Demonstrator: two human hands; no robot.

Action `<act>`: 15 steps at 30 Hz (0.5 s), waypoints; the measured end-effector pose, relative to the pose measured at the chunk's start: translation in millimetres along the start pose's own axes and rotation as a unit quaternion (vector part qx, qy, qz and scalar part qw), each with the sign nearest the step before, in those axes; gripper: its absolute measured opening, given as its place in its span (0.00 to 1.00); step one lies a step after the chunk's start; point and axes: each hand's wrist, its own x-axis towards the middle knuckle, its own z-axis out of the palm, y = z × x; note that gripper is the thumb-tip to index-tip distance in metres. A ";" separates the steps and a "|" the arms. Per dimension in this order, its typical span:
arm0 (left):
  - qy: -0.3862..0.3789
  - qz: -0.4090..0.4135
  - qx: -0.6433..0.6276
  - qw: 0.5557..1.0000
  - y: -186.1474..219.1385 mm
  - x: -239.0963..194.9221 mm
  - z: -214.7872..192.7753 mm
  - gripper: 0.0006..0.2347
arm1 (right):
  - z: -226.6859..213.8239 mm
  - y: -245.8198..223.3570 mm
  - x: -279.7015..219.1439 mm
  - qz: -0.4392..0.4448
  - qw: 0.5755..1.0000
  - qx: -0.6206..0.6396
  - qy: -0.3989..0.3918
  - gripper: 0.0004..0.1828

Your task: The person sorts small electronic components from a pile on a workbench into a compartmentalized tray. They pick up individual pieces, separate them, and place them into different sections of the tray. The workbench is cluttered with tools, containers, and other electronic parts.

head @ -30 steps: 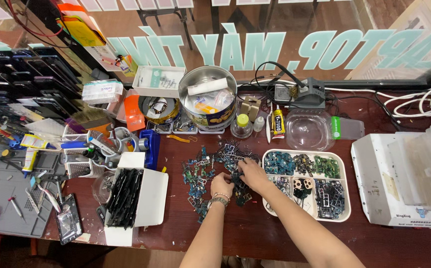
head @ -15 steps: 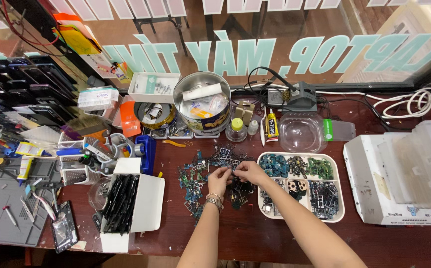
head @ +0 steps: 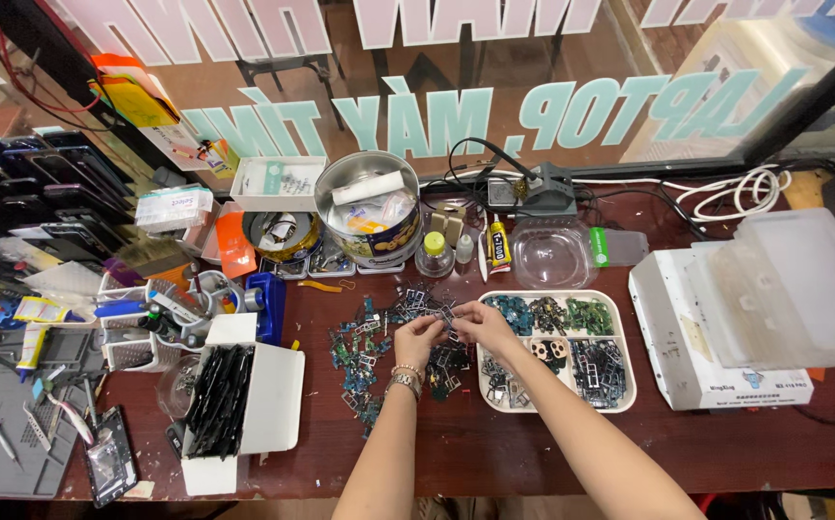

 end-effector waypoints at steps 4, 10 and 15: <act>-0.029 0.005 0.019 0.999 -6.5 -4.1 14.3 0.09 | -1.2 3.2 -16.3 -0.009 0.999 -0.018 0.047 0.11; -0.045 0.011 0.096 0.994 -13.2 -10.1 33.7 0.07 | -17.2 18.0 -29.0 -0.059 0.991 -0.083 0.090 0.09; -0.088 0.005 0.104 0.991 -23.5 -12.9 53.7 0.07 | -42.0 9.7 -46.3 -0.061 0.981 -0.141 0.119 0.07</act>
